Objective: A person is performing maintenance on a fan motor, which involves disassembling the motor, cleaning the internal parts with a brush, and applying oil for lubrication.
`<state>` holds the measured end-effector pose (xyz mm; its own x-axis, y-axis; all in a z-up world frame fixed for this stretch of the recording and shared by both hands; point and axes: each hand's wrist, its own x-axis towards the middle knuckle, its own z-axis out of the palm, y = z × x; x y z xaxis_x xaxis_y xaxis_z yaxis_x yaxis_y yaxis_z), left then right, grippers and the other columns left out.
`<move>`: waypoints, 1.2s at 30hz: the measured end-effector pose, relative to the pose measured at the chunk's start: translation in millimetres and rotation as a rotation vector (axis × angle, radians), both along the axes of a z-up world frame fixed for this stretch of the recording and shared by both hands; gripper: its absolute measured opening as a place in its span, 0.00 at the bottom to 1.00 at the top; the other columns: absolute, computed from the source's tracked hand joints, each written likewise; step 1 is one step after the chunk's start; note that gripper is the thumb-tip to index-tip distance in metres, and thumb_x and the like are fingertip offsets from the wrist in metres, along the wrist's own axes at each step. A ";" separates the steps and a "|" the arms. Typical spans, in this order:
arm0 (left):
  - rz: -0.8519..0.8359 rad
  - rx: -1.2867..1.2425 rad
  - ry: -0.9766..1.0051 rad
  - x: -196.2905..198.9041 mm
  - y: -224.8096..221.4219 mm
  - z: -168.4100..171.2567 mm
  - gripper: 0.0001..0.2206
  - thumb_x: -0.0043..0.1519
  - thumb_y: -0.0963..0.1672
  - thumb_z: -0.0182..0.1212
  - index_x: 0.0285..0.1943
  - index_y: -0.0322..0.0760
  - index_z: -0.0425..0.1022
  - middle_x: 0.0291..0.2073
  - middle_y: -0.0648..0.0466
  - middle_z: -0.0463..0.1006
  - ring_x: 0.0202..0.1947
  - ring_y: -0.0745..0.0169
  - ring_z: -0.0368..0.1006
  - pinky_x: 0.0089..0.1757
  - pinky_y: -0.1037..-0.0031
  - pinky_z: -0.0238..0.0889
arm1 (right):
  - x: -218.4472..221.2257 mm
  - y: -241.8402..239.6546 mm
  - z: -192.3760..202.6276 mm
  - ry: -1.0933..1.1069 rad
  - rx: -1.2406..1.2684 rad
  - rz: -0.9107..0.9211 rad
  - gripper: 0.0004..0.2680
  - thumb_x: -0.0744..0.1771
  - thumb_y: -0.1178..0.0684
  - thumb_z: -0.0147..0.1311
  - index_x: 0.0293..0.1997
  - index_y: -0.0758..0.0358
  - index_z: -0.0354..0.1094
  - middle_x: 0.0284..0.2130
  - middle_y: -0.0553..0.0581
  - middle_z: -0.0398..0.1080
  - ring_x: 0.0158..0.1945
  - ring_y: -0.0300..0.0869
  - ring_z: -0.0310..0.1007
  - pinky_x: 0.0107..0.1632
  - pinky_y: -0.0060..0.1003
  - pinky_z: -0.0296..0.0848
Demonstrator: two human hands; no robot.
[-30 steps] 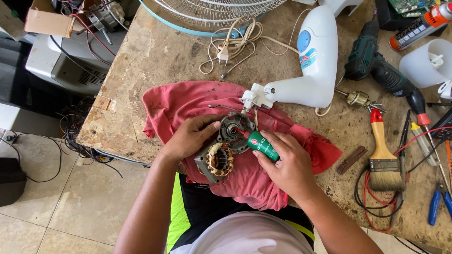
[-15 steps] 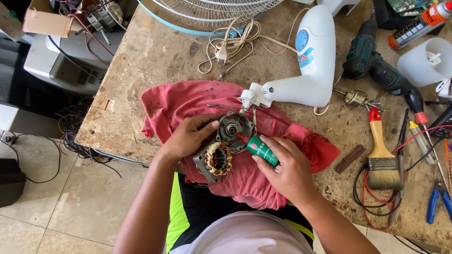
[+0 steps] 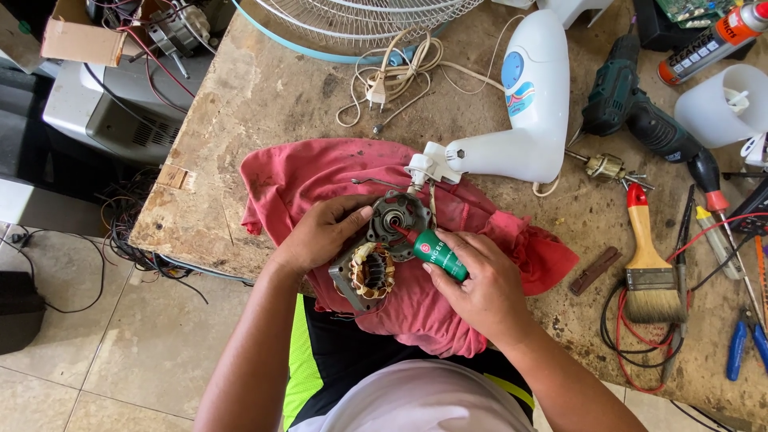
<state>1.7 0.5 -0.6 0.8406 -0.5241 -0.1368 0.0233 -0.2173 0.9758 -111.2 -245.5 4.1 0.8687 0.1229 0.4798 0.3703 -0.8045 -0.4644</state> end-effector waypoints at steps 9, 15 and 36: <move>0.011 -0.031 0.005 -0.7 0.1 -4.1 0.15 0.66 0.47 0.59 0.60 0.40 0.80 0.50 0.44 0.84 0.56 0.55 0.76 0.55 0.59 0.66 | -2.8 -0.4 4.7 0.032 0.013 0.004 0.14 0.63 0.51 0.66 0.52 0.63 0.76 0.40 0.60 0.76 0.44 0.51 0.79 0.48 0.41 0.77; 0.004 -0.010 -0.009 0.4 1.0 -2.5 0.15 0.66 0.47 0.59 0.60 0.41 0.80 0.50 0.44 0.84 0.56 0.53 0.76 0.55 0.59 0.66 | -3.7 -0.9 6.2 0.050 -0.004 -0.004 0.15 0.63 0.50 0.65 0.53 0.61 0.76 0.40 0.59 0.75 0.44 0.51 0.79 0.48 0.41 0.77; 0.002 0.003 -0.022 3.3 1.0 -9.4 0.16 0.66 0.48 0.59 0.60 0.39 0.80 0.51 0.44 0.83 0.57 0.50 0.76 0.56 0.58 0.65 | -6.1 -7.7 -2.1 0.037 0.025 -0.021 0.15 0.62 0.53 0.66 0.53 0.63 0.75 0.41 0.60 0.76 0.46 0.53 0.78 0.50 0.42 0.76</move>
<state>5.0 1.5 -10.0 0.8445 -0.5219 -0.1201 0.0027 -0.2202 0.9754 -117.3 -253.2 2.1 0.8883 0.0927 0.4499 0.3356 -0.7998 -0.4977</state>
